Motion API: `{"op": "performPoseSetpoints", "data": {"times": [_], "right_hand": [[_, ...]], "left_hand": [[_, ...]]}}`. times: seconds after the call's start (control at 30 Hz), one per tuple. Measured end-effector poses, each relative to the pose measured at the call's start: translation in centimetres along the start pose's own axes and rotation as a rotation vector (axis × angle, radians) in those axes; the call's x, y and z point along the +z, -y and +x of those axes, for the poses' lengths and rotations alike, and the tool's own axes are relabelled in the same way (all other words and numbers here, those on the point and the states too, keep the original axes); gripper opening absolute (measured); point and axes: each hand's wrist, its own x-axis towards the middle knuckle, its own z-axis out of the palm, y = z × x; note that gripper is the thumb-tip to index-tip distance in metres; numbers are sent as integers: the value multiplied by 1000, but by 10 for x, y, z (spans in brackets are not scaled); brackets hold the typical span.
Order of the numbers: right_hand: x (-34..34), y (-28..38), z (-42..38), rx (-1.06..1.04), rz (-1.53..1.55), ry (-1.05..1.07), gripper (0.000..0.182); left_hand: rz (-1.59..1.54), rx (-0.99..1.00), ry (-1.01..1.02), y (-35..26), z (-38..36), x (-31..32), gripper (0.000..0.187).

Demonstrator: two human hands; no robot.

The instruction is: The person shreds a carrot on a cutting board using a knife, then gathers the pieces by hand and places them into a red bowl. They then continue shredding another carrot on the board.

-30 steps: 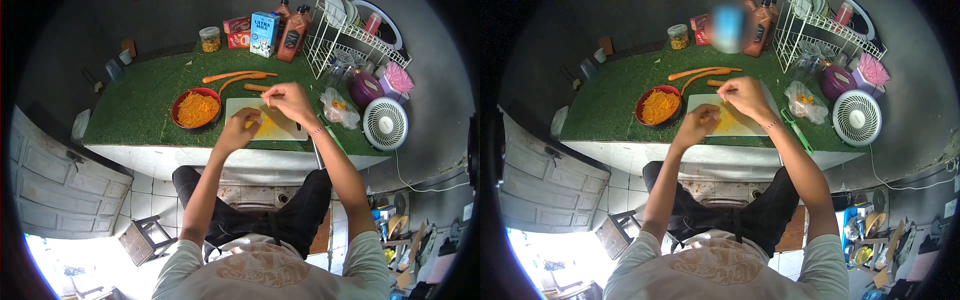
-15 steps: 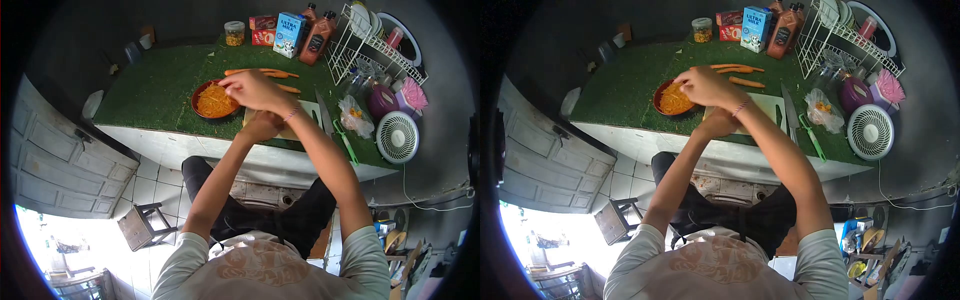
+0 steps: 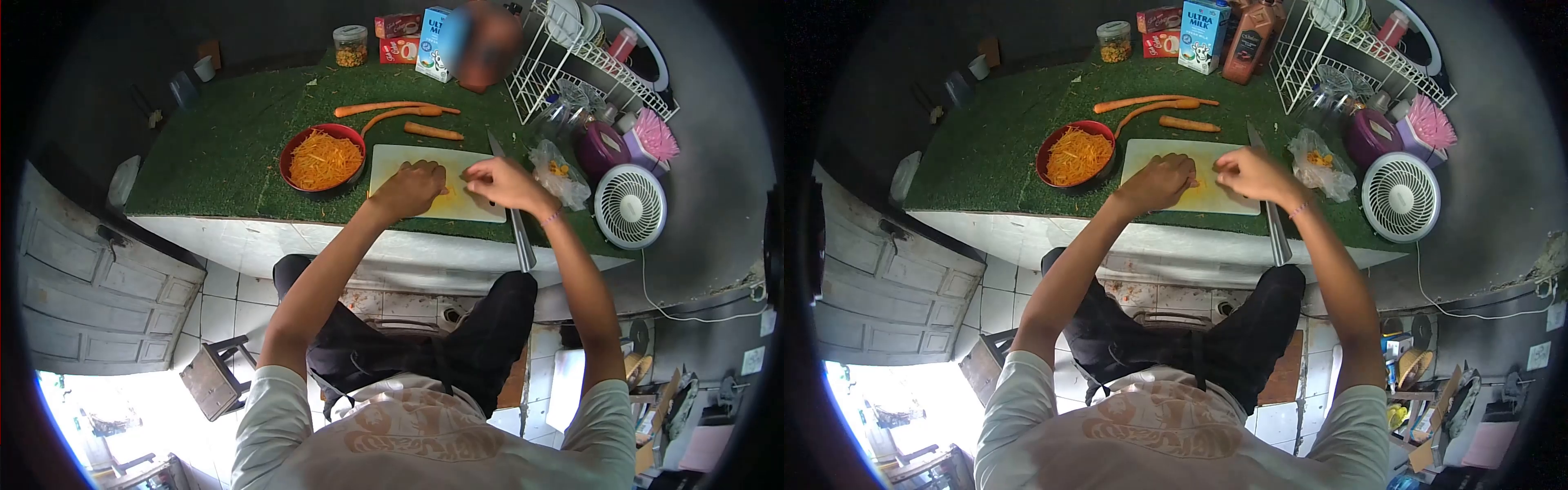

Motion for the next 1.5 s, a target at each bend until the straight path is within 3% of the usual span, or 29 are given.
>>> {"op": "performPoseSetpoints", "data": {"times": [0.13,0.3,0.4,0.53,0.77,0.83,1.07,1.13,1.27,1.37,1.5], "right_hand": [[18,22,-8,-83,-31,-88,33],[36,29,7,31,-180,-77,28],[54,18,16,-163,-197,-259,18],[52,31,21,-125,-179,-182,15],[53,38,21,-170,-358,-89,16],[55,34,23,-181,-380,-86,16],[36,11,31,-79,1,-122,12],[24,13,31,-82,41,-82,14],[3,26,28,40,43,-2,17],[11,18,25,-47,-53,37,16],[17,17,8,1,-59,8,17]], "left_hand": [[-47,-57,17,-7,-1,-20,15],[-111,-106,-72,-4,-1,-95,10],[20,-258,-129,4,-12,-141,9],[196,-518,-46,26,-39,-174,12],[203,-608,19,39,-67,-158,17],[281,-569,-85,37,-65,-157,20],[105,-321,-217,-18,-40,-156,27],[-65,-356,-131,-32,-35,-142,31],[-71,-199,-46,-35,-22,-89,29],[-203,-268,24,-37,-9,-52,28],[-116,-200,38,-23,-6,-15,28]]}}
